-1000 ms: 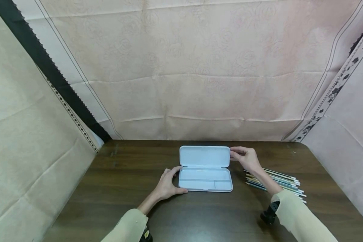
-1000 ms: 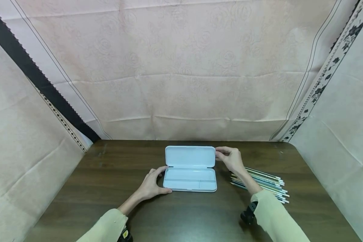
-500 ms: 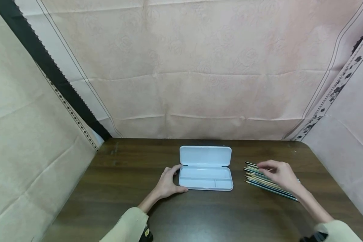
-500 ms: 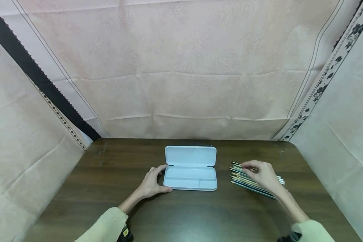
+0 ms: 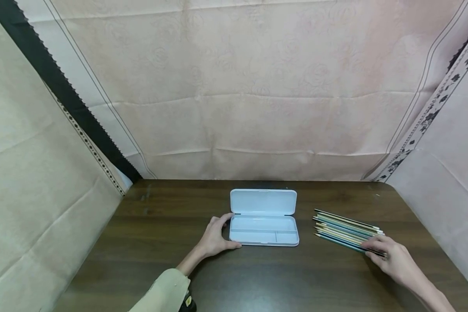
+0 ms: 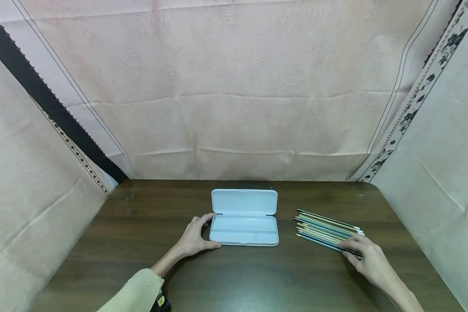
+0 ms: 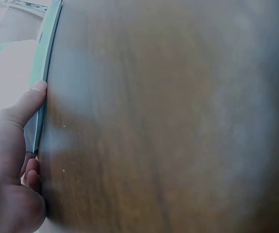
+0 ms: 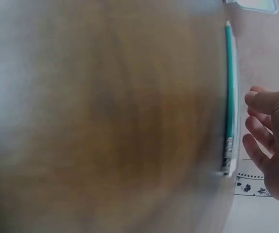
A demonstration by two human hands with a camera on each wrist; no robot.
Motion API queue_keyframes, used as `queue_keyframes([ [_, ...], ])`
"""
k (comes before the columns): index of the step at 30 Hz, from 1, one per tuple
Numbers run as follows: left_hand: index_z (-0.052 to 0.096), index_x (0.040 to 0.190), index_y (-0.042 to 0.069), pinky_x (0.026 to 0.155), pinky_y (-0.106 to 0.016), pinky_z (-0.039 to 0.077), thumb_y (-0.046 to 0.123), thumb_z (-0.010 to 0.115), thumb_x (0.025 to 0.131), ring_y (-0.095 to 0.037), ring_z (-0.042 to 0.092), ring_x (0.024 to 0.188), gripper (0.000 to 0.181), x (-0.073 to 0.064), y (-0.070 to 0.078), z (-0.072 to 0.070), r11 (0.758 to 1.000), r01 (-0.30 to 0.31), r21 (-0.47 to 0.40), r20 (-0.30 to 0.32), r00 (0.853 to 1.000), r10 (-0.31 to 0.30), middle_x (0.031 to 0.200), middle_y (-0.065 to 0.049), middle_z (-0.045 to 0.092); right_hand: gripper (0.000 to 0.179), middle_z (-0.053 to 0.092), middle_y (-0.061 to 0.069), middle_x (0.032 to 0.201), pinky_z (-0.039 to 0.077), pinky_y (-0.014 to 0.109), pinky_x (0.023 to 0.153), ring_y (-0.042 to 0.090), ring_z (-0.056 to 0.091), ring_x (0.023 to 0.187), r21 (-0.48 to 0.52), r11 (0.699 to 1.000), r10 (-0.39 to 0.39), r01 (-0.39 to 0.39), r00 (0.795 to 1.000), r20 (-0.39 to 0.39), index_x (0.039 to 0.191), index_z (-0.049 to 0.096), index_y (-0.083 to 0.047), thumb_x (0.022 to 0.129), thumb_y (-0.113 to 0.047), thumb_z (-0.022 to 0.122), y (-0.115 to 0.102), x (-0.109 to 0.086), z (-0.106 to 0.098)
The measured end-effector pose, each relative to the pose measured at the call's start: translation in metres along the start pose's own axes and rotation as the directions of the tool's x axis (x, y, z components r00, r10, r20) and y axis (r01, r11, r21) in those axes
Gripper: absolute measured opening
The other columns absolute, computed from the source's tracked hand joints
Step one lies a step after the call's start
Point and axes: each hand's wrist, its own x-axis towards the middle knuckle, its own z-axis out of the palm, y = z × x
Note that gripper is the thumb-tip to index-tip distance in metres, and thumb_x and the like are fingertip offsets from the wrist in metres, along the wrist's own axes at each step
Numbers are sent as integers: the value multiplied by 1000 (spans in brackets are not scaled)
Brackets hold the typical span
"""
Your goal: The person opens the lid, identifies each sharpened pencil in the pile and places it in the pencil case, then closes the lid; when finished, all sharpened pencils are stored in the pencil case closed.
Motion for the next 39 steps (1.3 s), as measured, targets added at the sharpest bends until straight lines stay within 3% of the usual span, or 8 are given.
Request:
queue_keyframes([
  [2, 48, 147, 13, 86, -44, 45, 39, 91, 72, -24, 47, 109, 90, 0, 0, 0, 1000, 0, -1, 2, 1000, 0, 122, -12, 50, 16, 64, -3, 93, 40, 11, 74, 6, 59, 82, -10, 1000, -17, 17, 1000, -18, 91, 76, -13, 82, -24, 85, 3, -6, 1],
  [4, 47, 147, 13, 86, -44, 45, 39, 91, 72, -24, 47, 109, 90, 0, 0, 0, 1000, 0, -3, 5, 1000, 0, 122, -12, 50, 23, 63, -2, 93, 40, 12, 74, 5, 56, 86, -10, 1000, -18, 18, 999, -28, 91, 76, -13, 86, -35, 79, 5, -10, 2],
  [7, 47, 147, 13, 86, -44, 45, 39, 91, 72, -25, 47, 110, 90, 0, 0, 0, 1000, -1, -6, 8, 1000, 1, 122, -13, 50, 21, 62, -2, 93, 39, 11, 75, 2, 54, 91, -28, 1000, 4, -5, 999, -36, 91, 76, -13, 76, -19, 89, 7, -14, 4],
  [10, 47, 147, 13, 86, -44, 45, 39, 91, 72, -25, 47, 109, 90, 1, 0, 0, 1000, 0, -3, 7, 1000, 0, 122, -13, 50, 49, 63, -2, 92, 39, 10, 76, 0, 53, 93, -60, 998, 29, -32, 999, -40, 90, 75, -14, 50, 11, 88, 8, -16, 4],
  [11, 47, 147, 13, 86, -44, 45, 39, 91, 72, -25, 47, 109, 90, 1, 0, 0, 1000, 0, -1, 6, 1000, 0, 122, -13, 50, 50, 63, -2, 92, 39, 10, 76, 0, 53, 92, -69, 997, 36, -38, 999, -42, 89, 75, -14, 48, 13, 87, 8, -17, 4],
  [25, 48, 147, 14, 87, -44, 45, 39, 91, 72, -25, 47, 109, 90, 1, 0, 0, 1000, 11, 4, 6, 1000, -11, 121, -13, 50, 47, 63, -6, 86, 41, 14, 70, 10, 57, 82, -142, 987, 70, -73, 997, -22, 81, 73, -18, 49, 15, 87, 8, -16, 1],
  [32, 47, 147, 13, 87, -44, 45, 38, 91, 72, -25, 47, 110, 90, 1, 0, 0, 1000, 11, 3, 6, 1000, -11, 122, -13, 50, 45, 63, -6, 85, 41, 15, 63, 6, 60, 74, -128, 988, 86, -83, 996, 17, 82, 72, -18, 55, 14, 87, 9, -15, 1],
  [39, 47, 147, 13, 87, -45, 45, 38, 90, 72, -25, 47, 110, 90, 0, 0, 0, 1000, 9, 3, 10, 1000, -9, 122, -13, 50, 48, 64, -5, 87, 41, 15, 68, 12, 61, 77, -162, 986, 27, -23, 999, 26, 82, 72, -20, 51, 14, 87, 10, -15, 1],
])
